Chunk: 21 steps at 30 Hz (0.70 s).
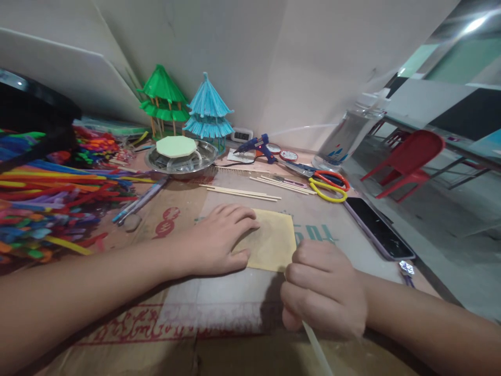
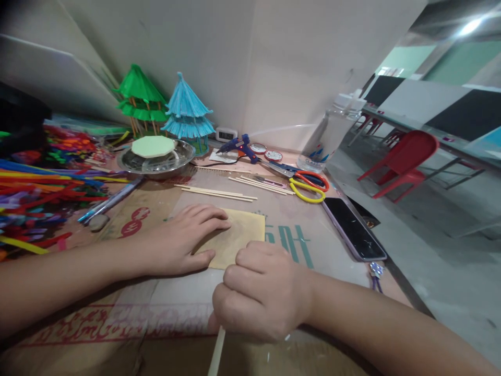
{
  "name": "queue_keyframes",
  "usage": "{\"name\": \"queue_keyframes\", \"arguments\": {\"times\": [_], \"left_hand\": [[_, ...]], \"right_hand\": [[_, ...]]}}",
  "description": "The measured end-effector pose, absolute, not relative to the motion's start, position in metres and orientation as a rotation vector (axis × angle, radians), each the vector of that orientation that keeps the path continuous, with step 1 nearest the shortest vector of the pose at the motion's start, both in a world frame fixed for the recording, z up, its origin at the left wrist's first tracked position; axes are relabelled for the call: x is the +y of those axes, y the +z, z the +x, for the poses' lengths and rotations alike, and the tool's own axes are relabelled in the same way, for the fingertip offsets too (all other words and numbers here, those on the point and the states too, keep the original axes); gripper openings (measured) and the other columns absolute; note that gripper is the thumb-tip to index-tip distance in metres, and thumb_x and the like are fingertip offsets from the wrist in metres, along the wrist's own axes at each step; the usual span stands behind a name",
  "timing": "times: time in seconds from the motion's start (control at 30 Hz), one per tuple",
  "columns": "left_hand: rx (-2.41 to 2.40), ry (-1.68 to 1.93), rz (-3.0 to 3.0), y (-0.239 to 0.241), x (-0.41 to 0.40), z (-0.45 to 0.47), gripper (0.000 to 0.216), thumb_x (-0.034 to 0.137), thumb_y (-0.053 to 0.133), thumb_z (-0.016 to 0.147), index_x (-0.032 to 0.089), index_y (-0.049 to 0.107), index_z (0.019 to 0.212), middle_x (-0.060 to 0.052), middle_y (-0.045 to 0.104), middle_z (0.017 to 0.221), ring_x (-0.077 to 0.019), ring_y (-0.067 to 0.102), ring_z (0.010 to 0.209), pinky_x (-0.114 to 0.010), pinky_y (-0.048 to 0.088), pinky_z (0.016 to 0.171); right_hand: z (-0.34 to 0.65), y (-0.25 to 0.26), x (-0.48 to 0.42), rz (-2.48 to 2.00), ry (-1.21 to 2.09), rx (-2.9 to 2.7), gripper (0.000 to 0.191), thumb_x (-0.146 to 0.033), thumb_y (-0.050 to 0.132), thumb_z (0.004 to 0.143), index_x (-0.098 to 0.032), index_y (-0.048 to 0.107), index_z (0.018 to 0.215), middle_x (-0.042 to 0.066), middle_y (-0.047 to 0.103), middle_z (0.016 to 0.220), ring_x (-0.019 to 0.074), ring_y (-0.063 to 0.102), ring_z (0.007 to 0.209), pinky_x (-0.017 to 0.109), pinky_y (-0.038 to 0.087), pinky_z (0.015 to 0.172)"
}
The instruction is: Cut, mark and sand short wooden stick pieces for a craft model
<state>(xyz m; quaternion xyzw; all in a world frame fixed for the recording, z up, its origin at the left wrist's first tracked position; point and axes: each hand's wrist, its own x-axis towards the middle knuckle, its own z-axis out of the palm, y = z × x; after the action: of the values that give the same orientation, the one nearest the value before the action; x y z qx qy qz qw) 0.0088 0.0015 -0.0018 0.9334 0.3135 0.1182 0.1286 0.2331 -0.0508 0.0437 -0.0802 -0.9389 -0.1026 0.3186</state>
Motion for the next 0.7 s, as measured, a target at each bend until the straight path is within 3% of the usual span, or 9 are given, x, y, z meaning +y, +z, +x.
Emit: {"name": "queue_keyframes", "arguments": {"times": [0.1, 0.23, 0.37, 0.53, 0.7], "left_hand": [[0.893, 0.362, 2.717, -0.002, 0.002, 0.008, 0.052, 0.035, 0.059, 0.089, 0.019, 0.055, 0.138, -0.013, 0.054, 0.144, -0.0345, 0.046, 0.136, -0.057, 0.037, 0.116], [0.863, 0.402, 2.707, -0.004, 0.005, 0.005, 0.044, 0.034, 0.055, 0.093, 0.022, 0.056, 0.136, -0.010, 0.054, 0.143, -0.0328, 0.046, 0.135, -0.055, 0.038, 0.114], [0.828, 0.420, 2.725, -0.007, 0.006, 0.004, 0.042, 0.035, 0.052, 0.096, 0.023, 0.056, 0.136, -0.011, 0.054, 0.144, -0.0328, 0.046, 0.135, -0.055, 0.038, 0.115], [0.834, 0.421, 2.749, -0.007, 0.006, 0.006, 0.036, 0.036, 0.051, 0.096, 0.020, 0.060, 0.127, -0.012, 0.056, 0.139, -0.0332, 0.049, 0.131, -0.055, 0.039, 0.112], [0.811, 0.421, 2.741, -0.007, 0.006, 0.006, 0.040, 0.040, 0.051, 0.098, 0.023, 0.057, 0.133, -0.012, 0.056, 0.139, -0.0333, 0.050, 0.131, -0.055, 0.039, 0.111]], "right_hand": [[0.237, 0.035, -0.041, -0.277, -0.132, -2.481, 0.033, -0.024, 0.043, 0.106, -0.017, 0.063, 0.081, 0.001, 0.059, 0.059, 0.0157, 0.049, 0.054, 0.031, 0.036, 0.052], [0.237, 0.022, -0.030, -0.658, 0.323, -2.368, 0.027, -0.026, 0.047, 0.106, -0.017, 0.064, 0.086, 0.005, 0.071, 0.076, 0.0150, 0.064, 0.069, 0.026, 0.049, 0.065], [0.232, 0.018, -0.027, -0.716, 0.565, -2.420, 0.020, -0.021, 0.054, 0.101, -0.017, 0.066, 0.086, 0.004, 0.074, 0.079, 0.0144, 0.067, 0.072, 0.024, 0.050, 0.068], [0.228, 0.018, -0.022, -0.793, 0.459, -2.523, 0.021, -0.017, 0.052, 0.098, -0.016, 0.067, 0.084, 0.007, 0.075, 0.080, 0.0194, 0.069, 0.075, 0.030, 0.052, 0.072], [0.227, 0.020, -0.024, -0.719, 0.575, -2.515, 0.022, -0.017, 0.051, 0.100, -0.018, 0.067, 0.085, 0.005, 0.075, 0.082, 0.0165, 0.069, 0.076, 0.027, 0.052, 0.074]]}}
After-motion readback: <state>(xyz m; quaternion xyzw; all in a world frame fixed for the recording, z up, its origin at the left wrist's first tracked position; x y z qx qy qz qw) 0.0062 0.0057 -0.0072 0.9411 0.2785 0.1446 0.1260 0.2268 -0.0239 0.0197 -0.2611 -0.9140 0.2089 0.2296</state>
